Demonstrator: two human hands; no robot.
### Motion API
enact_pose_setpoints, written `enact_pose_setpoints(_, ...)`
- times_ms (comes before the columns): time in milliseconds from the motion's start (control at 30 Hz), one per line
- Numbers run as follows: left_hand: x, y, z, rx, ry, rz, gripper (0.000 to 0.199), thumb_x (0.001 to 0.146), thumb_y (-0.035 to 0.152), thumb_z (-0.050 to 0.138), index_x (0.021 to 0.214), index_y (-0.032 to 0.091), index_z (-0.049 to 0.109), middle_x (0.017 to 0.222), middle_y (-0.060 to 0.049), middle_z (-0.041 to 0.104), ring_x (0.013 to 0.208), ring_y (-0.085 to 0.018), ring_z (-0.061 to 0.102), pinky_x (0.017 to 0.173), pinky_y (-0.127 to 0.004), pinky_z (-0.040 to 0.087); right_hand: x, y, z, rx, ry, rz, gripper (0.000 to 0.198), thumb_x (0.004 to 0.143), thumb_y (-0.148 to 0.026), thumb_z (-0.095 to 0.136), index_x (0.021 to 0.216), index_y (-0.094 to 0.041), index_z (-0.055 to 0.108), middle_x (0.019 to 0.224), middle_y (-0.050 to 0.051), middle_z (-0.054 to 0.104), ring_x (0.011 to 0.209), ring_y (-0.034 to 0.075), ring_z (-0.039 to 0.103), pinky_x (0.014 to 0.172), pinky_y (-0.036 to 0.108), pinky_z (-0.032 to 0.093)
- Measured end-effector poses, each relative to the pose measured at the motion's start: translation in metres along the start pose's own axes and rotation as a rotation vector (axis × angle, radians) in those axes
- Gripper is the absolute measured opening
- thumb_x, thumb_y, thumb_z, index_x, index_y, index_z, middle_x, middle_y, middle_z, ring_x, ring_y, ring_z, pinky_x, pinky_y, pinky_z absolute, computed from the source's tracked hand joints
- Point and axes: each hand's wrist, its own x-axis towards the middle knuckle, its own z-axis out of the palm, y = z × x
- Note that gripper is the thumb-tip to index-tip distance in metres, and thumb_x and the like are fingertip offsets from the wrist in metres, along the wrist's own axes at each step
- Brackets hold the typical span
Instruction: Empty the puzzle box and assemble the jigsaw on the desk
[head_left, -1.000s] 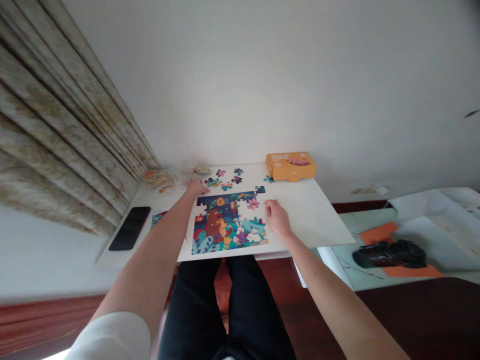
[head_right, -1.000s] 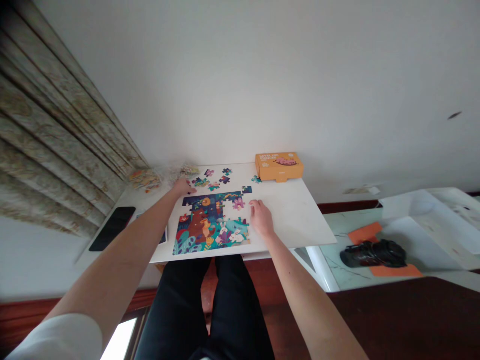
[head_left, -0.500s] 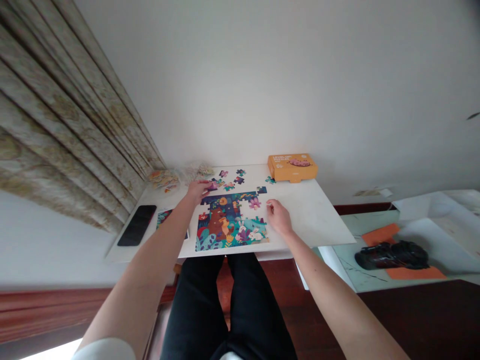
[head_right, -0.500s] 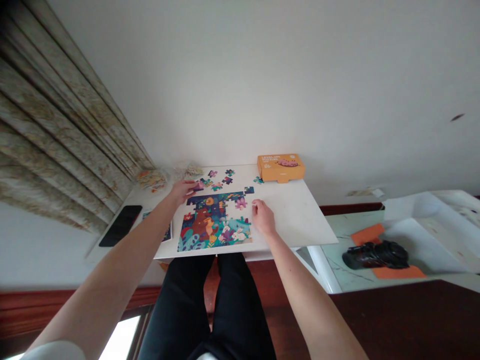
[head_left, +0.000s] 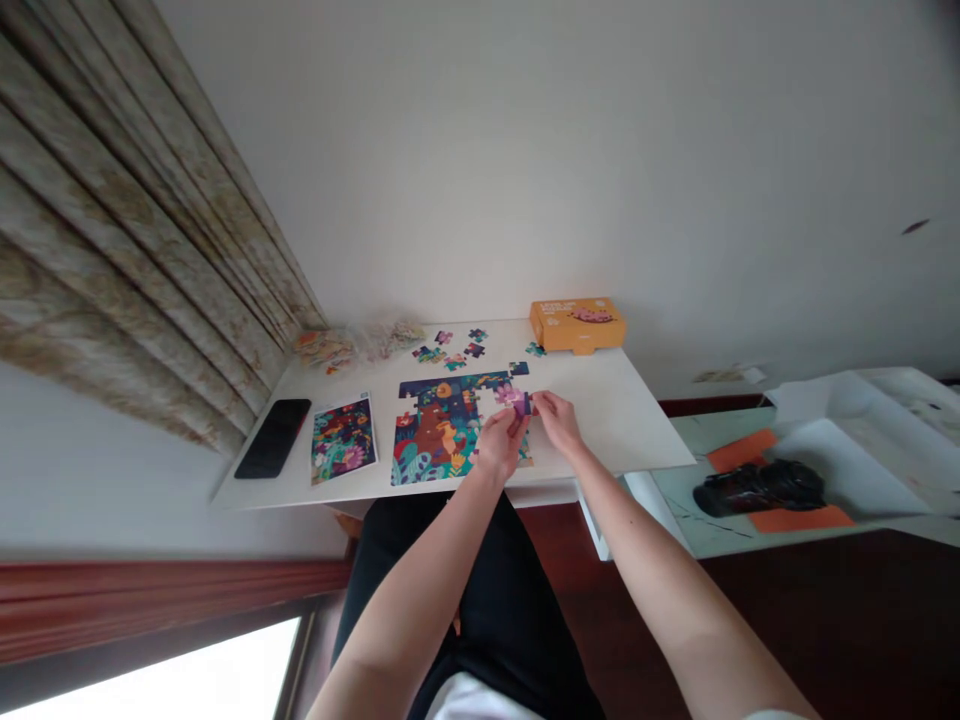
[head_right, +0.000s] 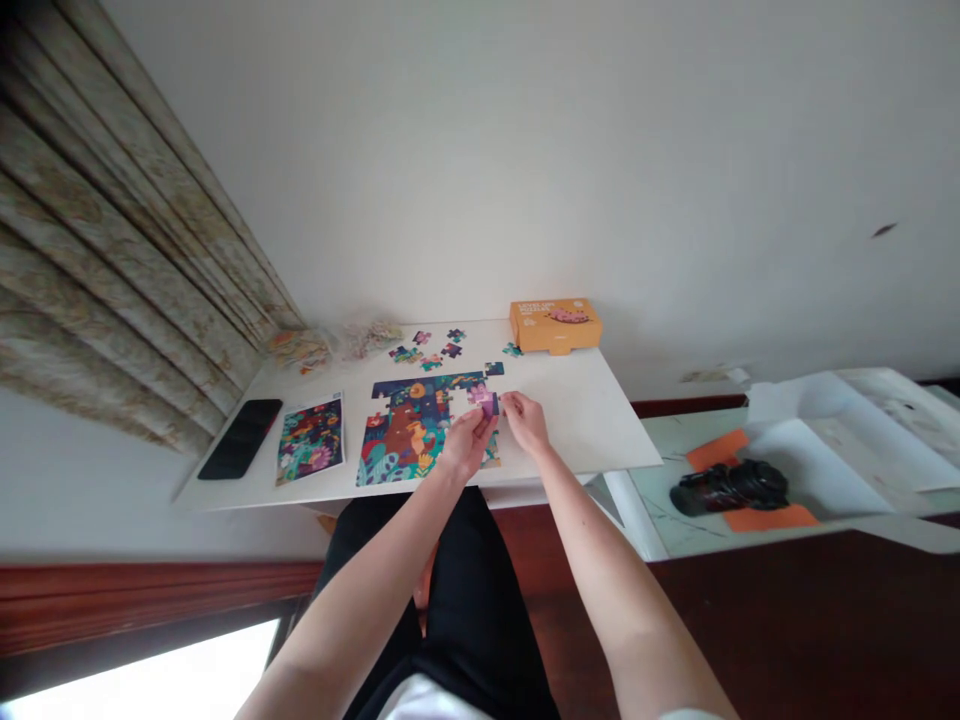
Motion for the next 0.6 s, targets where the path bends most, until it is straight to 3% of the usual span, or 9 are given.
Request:
enact_pose_setpoints(133, 0.001, 0.006, 0.006, 0.02, -0.025, 0.008, 0.018, 0.08, 0.013, 0.08, 0.077, 0.018, 0.063, 0.08, -0.002, 0.072, 0.088, -0.016, 0.076, 0.101, -0.036, 0.06, 0.004, 0.005, 0.0, 0.144, -0.063, 0.029, 0.042, 0.086, -0.062, 0.065, 0.088, -0.021, 0.073, 0.084, 0.006, 0.075, 0.077, 0.023, 0.066, 0.075, 0.033, 0.054)
enact_pose_setpoints(367, 0.0, 0.005, 0.008, 0.229, -0.055, 0.079, 0.021, 0.082, 0.013, 0.08, 0.079, 0.019, 0.06, 0.081, 0.0, 0.069, 0.083, -0.012, 0.074, 0.095, -0.032, 0.061, 0.011, 0.016, -0.006, 0.284, -0.193, 0.113, 0.048, 0.076, -0.059, 0.077, 0.104, -0.02, 0.075, 0.079, 0.002, 0.074, 0.076, 0.022, 0.068, 0.076, 0.034, 0.054)
enact_pose_setpoints(500, -0.001, 0.018, 0.008, 0.763, -0.06, 0.296, 0.008, 0.092, 0.012, 0.066, 0.091, 0.02, 0.064, 0.092, -0.004, 0.071, 0.084, -0.016, 0.074, 0.089, -0.036, 0.062, 0.015, 0.021, -0.011, 0.347, -0.158, 0.148, 0.053, 0.073, -0.06, 0.08, 0.107, -0.021, 0.072, 0.079, 0.001, 0.073, 0.077, 0.021, 0.067, 0.077, 0.033, 0.052)
enact_pose_setpoints(600, -0.004, 0.036, 0.002, 1.37, -0.102, 0.612, 0.018, 0.093, 0.009, 0.06, 0.106, 0.019, 0.067, 0.116, -0.012, 0.072, 0.11, -0.025, 0.071, 0.103, -0.045, 0.056, 0.019, 0.027, -0.011, 0.321, -0.046, 0.135, 0.055, 0.075, -0.063, 0.078, 0.108, -0.021, 0.07, 0.082, 0.002, 0.074, 0.08, 0.021, 0.067, 0.08, 0.034, 0.052)
